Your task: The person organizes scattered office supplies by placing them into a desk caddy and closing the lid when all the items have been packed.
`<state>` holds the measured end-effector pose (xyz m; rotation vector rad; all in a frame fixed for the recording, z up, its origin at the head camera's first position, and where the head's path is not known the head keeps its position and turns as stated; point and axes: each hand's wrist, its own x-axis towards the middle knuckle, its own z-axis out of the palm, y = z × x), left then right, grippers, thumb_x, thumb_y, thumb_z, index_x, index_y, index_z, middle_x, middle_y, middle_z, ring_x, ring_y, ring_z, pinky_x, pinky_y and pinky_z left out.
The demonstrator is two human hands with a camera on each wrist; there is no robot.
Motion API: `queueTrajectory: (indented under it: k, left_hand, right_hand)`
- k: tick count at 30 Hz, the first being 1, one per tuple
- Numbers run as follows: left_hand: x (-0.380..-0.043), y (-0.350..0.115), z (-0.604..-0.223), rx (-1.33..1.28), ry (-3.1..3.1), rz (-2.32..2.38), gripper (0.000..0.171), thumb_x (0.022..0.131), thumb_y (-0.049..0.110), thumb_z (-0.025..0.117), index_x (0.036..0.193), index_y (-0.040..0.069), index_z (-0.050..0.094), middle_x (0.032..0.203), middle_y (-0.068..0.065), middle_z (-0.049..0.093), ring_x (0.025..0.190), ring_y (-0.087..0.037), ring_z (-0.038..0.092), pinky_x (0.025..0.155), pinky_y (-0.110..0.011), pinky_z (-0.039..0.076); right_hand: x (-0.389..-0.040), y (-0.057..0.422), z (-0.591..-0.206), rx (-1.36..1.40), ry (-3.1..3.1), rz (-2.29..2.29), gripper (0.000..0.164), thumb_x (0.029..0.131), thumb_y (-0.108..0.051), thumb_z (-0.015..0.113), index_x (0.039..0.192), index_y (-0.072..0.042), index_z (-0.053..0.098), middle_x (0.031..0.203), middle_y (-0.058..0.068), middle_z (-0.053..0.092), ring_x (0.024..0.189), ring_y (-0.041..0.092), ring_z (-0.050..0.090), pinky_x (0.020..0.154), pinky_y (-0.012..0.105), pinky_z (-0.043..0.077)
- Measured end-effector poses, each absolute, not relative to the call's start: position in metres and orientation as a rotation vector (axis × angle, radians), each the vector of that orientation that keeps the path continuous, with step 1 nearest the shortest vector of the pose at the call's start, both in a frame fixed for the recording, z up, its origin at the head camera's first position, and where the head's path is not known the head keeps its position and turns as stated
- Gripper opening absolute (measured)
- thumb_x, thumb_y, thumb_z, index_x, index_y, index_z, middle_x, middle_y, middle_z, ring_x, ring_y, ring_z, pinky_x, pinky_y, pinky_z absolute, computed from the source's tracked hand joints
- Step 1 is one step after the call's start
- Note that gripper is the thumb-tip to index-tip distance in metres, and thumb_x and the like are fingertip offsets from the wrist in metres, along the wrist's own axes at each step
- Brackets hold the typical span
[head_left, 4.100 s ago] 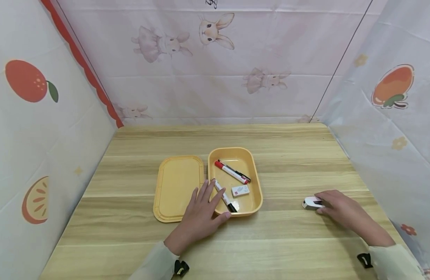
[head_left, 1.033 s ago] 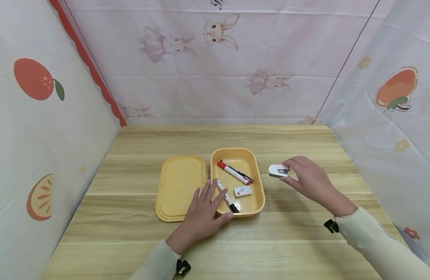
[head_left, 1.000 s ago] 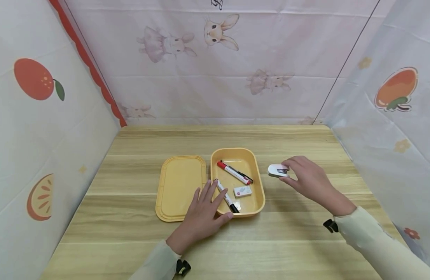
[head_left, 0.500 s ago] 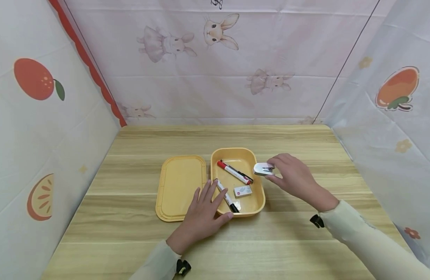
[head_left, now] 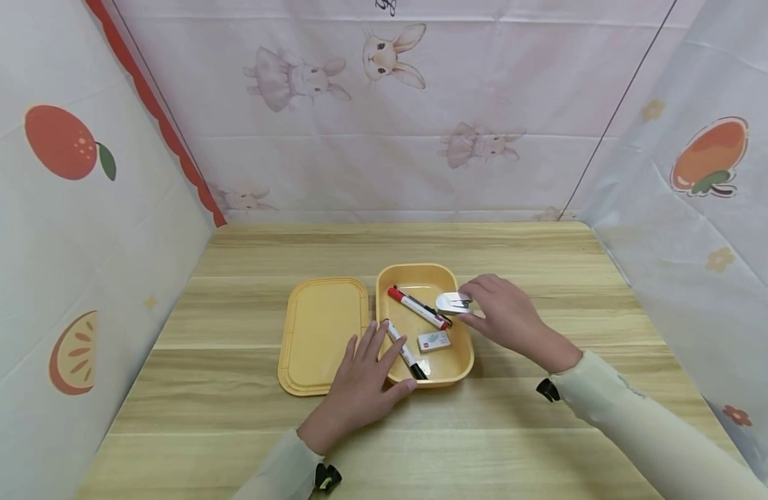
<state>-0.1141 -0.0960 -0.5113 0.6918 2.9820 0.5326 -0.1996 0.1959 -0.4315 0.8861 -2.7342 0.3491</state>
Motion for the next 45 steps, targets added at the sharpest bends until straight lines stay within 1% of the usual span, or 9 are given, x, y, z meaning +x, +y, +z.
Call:
queueTrajectory:
  k: [9,13,19,23,26,34,39,42,45]
  left_hand:
    - [-0.114,-0.097,-0.512,0.708,2.989,0.543,0.081,0.098,0.077,0.032,0.164,0.030,0.027,0.173,-0.007,0.006,0.159,-0.024,-0.007,0.125,-0.057,0.003]
    - [-0.114,-0.097,-0.512,0.719,2.995,0.537,0.081,0.098,0.077,0.031,0.163,0.029,0.028,0.173,-0.007,0.007,0.159,-0.026,-0.004,0.124,-0.058,0.005]
    - [-0.114,-0.097,-0.511,0.723,2.999,0.537,0.081,0.098,0.077,0.031,0.163,0.029,0.028,0.173,-0.007,0.007,0.159,-0.028,-0.002,0.124,-0.059,0.005]
    - [-0.114,-0.097,-0.512,0.727,3.003,0.544,0.081,0.098,0.077,0.031,0.163,0.029,0.030,0.173,-0.007,0.006,0.159,-0.028,-0.004,0.124,-0.059,0.005]
    - [-0.115,-0.097,-0.513,0.725,3.003,0.536,0.081,0.098,0.077,0.030,0.163,0.029,0.029,0.173,-0.007,0.005,0.159,-0.027,-0.005,0.124,-0.058,0.004]
    - [-0.114,-0.097,-0.514,0.712,2.993,0.524,0.083,0.097,0.079,0.027,0.164,0.030,0.027,0.173,-0.006,0.004,0.159,-0.025,-0.007,0.125,-0.056,0.002]
    - [-0.114,-0.097,-0.513,0.707,2.989,0.519,0.083,0.097,0.080,0.025,0.164,0.031,0.026,0.173,-0.005,0.003,0.159,-0.024,-0.007,0.125,-0.056,0.002]
    - [-0.114,-0.097,-0.512,0.706,2.984,0.518,0.084,0.096,0.080,0.024,0.164,0.031,0.025,0.173,-0.006,0.004,0.158,-0.024,-0.008,0.125,-0.056,0.002]
    - [-0.114,-0.097,-0.512,0.705,2.981,0.520,0.084,0.097,0.080,0.024,0.164,0.031,0.025,0.173,-0.006,0.003,0.158,-0.023,-0.010,0.125,-0.056,0.002]
  right_hand:
    - [-0.206,0.178,-0.440,0.932,-2.740,0.336,0.043,0.086,-0.034,0.084,0.118,-0.008,0.070,0.114,0.006,0.069,0.111,0.026,0.062,0.095,0.045,0.052]
    - [-0.209,0.171,-0.444,0.961,-2.741,0.336,0.043,0.086,-0.032,0.085,0.118,-0.008,0.070,0.115,0.007,0.069,0.113,0.027,0.061,0.100,0.045,0.049]
    - [-0.212,0.160,-0.449,0.997,-2.734,0.321,0.041,0.087,-0.031,0.084,0.117,-0.007,0.071,0.114,0.006,0.070,0.115,0.028,0.060,0.110,0.045,0.041]
    - [-0.213,0.153,-0.452,0.980,-2.765,0.285,0.041,0.087,-0.031,0.083,0.119,-0.008,0.070,0.117,0.007,0.069,0.118,0.028,0.059,0.117,0.050,0.032]
    - [-0.215,0.149,-0.456,0.984,-2.769,0.248,0.041,0.088,-0.031,0.083,0.119,-0.009,0.070,0.118,0.007,0.069,0.121,0.028,0.058,0.120,0.053,0.026]
    - [-0.216,0.142,-0.464,1.036,-2.731,0.177,0.044,0.083,-0.032,0.087,0.118,-0.009,0.072,0.112,0.004,0.071,0.120,0.027,0.056,0.122,0.059,0.017]
    - [-0.216,0.139,-0.469,1.082,-2.666,0.123,0.043,0.081,-0.033,0.088,0.113,-0.010,0.073,0.108,0.002,0.073,0.115,0.027,0.058,0.121,0.063,0.019]
    - [-0.217,0.137,-0.473,1.084,-2.661,0.087,0.042,0.081,-0.036,0.088,0.111,-0.010,0.074,0.108,0.002,0.073,0.115,0.027,0.058,0.121,0.064,0.019]
    - [-0.218,0.136,-0.477,1.068,-2.699,0.075,0.042,0.082,-0.038,0.087,0.112,-0.010,0.074,0.108,0.003,0.073,0.116,0.027,0.056,0.122,0.062,0.013]
